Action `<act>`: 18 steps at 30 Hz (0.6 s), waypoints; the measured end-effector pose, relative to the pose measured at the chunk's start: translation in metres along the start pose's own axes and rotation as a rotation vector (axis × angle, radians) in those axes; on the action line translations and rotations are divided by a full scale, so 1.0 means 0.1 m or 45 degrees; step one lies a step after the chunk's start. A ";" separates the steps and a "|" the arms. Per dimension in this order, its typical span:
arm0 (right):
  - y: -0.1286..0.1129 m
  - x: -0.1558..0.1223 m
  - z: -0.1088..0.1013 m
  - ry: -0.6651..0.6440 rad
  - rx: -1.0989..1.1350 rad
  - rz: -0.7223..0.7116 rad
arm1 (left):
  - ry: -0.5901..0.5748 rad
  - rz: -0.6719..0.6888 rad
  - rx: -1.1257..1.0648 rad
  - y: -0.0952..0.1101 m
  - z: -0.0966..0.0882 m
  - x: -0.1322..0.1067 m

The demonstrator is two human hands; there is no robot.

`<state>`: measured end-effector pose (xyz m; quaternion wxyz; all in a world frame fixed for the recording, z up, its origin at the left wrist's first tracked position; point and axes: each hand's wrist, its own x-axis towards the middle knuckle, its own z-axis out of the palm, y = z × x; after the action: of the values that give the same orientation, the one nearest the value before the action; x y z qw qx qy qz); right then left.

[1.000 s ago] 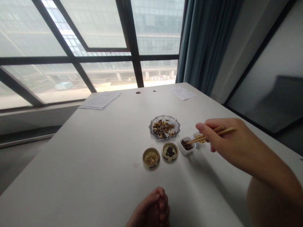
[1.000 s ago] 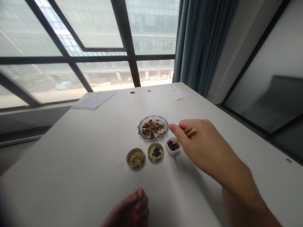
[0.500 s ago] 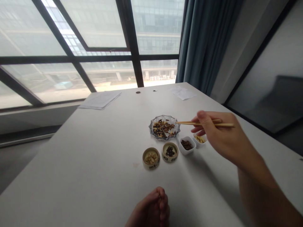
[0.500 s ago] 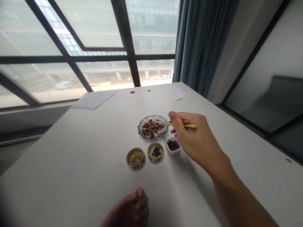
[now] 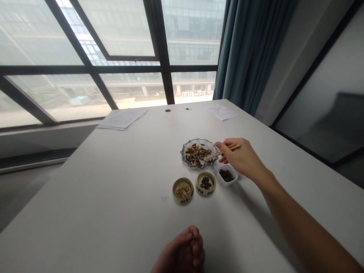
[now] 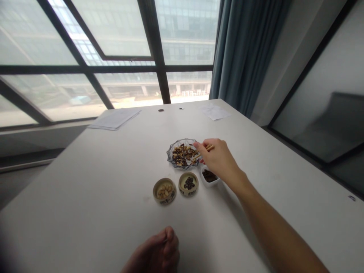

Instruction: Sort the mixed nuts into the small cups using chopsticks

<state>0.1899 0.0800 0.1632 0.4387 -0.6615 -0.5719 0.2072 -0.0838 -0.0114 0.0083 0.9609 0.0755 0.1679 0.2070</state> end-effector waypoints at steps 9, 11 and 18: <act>-0.08 -0.02 -0.01 0.065 -0.267 -0.081 | 0.011 -0.008 -0.004 0.02 0.03 0.00; -0.08 -0.01 0.01 0.071 -0.293 -0.088 | 0.009 -0.012 -0.002 0.02 0.02 0.00; -0.06 -0.01 -0.02 0.062 -0.285 -0.108 | -0.005 0.000 -0.011 0.00 0.00 0.01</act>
<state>0.1871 0.0778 0.1690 0.3841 -0.6865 -0.6080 0.1072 -0.0830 -0.0107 0.0086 0.9615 0.0717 0.1649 0.2077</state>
